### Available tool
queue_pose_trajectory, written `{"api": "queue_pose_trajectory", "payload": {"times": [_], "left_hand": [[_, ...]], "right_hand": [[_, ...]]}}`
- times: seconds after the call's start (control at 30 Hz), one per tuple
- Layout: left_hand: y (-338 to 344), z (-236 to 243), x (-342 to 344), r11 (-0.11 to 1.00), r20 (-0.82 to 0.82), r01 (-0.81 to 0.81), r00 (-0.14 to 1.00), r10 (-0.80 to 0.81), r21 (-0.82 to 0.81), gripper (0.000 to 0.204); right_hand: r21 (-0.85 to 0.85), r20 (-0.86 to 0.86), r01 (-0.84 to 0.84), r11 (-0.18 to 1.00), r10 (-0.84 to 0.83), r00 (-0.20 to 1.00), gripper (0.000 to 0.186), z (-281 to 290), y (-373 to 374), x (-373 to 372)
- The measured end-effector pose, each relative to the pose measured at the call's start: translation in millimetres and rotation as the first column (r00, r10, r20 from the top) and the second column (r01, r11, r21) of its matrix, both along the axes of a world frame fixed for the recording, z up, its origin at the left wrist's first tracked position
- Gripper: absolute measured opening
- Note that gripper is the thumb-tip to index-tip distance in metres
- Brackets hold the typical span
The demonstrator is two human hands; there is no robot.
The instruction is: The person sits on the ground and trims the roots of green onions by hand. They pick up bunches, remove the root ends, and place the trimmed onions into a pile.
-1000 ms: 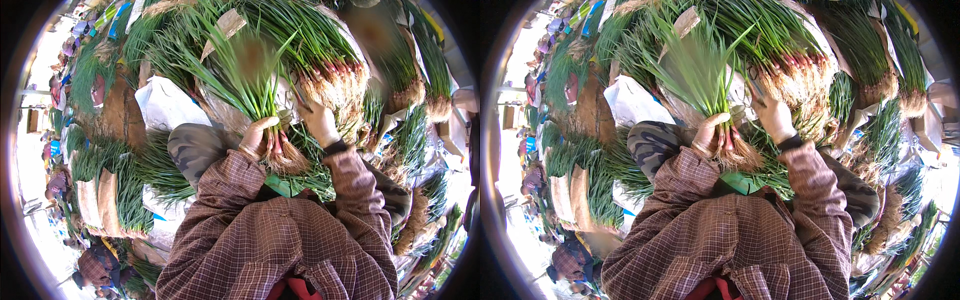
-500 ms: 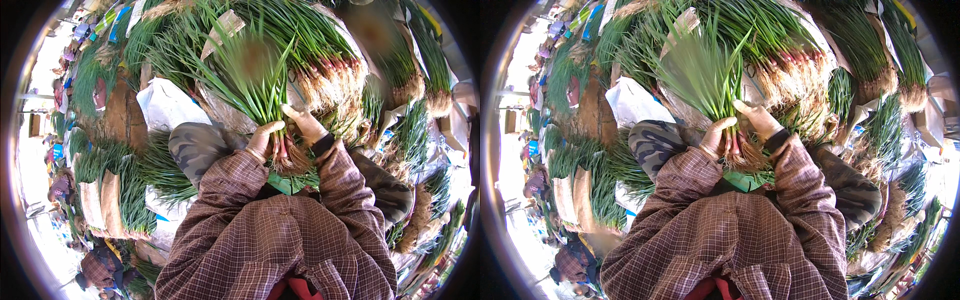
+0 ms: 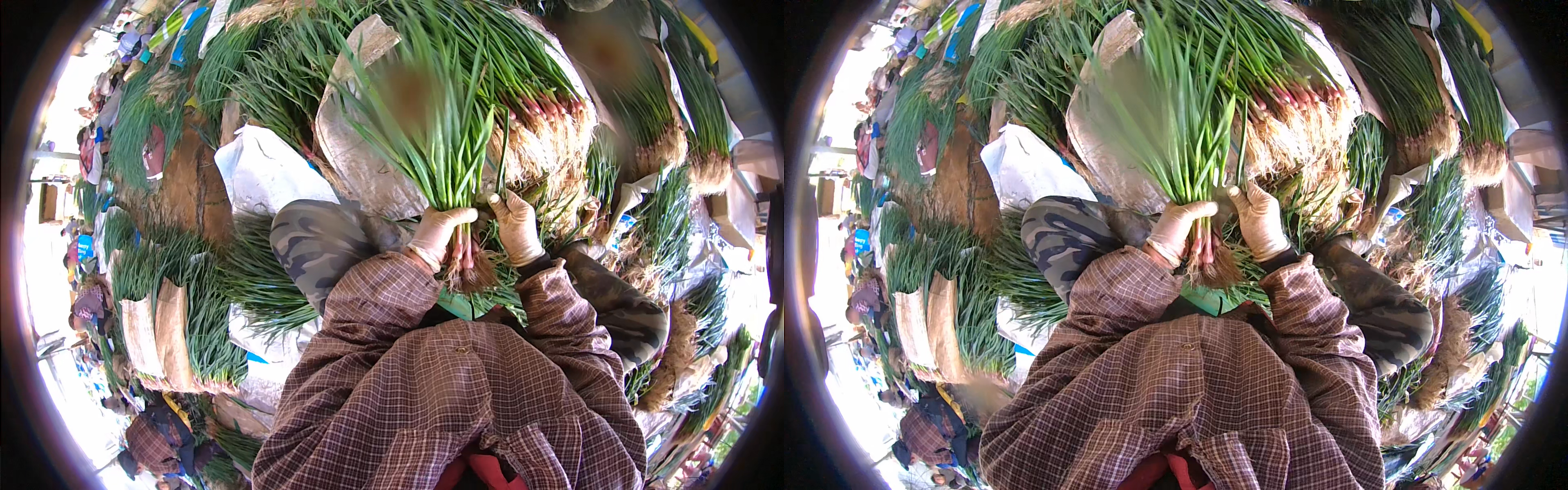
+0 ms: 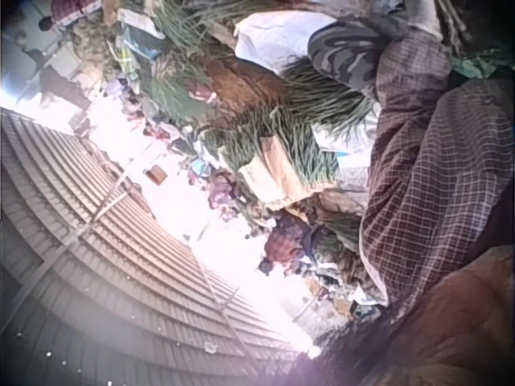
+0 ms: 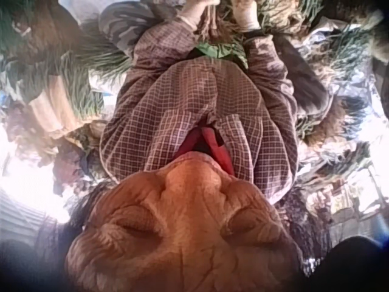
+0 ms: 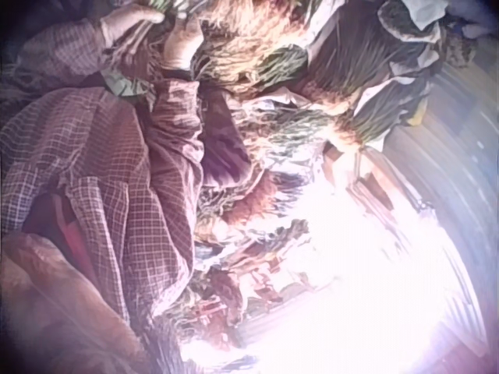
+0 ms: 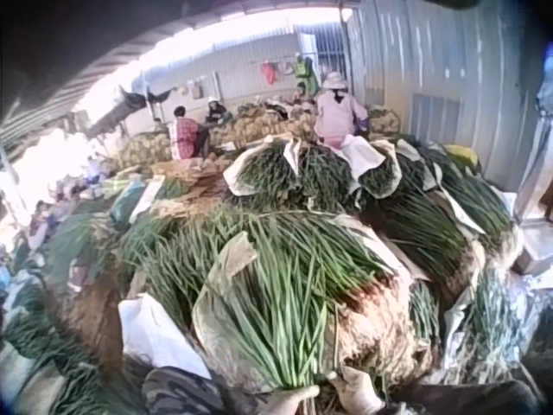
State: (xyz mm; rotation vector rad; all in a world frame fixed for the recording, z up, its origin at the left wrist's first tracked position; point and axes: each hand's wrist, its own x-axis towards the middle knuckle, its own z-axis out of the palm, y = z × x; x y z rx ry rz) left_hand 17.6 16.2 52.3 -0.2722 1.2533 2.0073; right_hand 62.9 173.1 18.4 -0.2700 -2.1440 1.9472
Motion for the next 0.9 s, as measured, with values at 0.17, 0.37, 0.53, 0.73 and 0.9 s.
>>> {"api": "queue_pose_trajectory", "payload": {"times": [0.17,0.37,0.53,0.73,0.9], "left_hand": [[-16.0,8.8,-12.0,0.996,-0.032,0.052,0.998,-0.055,-0.068,0.018],[-26.6,27.8,-31.8,0.894,0.055,0.056,0.995,-0.089,0.444,0.024],[-21.2,34.3,-34.6,0.801,0.033,0.0,0.999,-0.024,0.599,0.056],[-0.8,-29.1,-64.7,0.817,0.082,0.03,0.992,-0.094,0.575,0.038],[-2.6,-9.1,-59.4,0.888,0.089,-0.041,0.996,0.0,0.458,0.042]], "right_hand": [[-0.571,0.03,-0.126,0.811,0.174,0.984,0.025,51.4,26.4,35.2],[0.219,0.974,-0.966,-0.136,0.08,0.21,0.026,24.5,79.3,48.8],[0.665,0.448,-0.416,0.621,0.114,0.887,0.034,41.1,72.2,-42.4],[0.96,-0.152,0.16,0.228,-0.052,0.987,0.011,26.0,69.1,-161.3],[0.88,-0.16,0.187,0.436,-0.098,0.982,0.015,7.1,99.4,-156.2]]}}
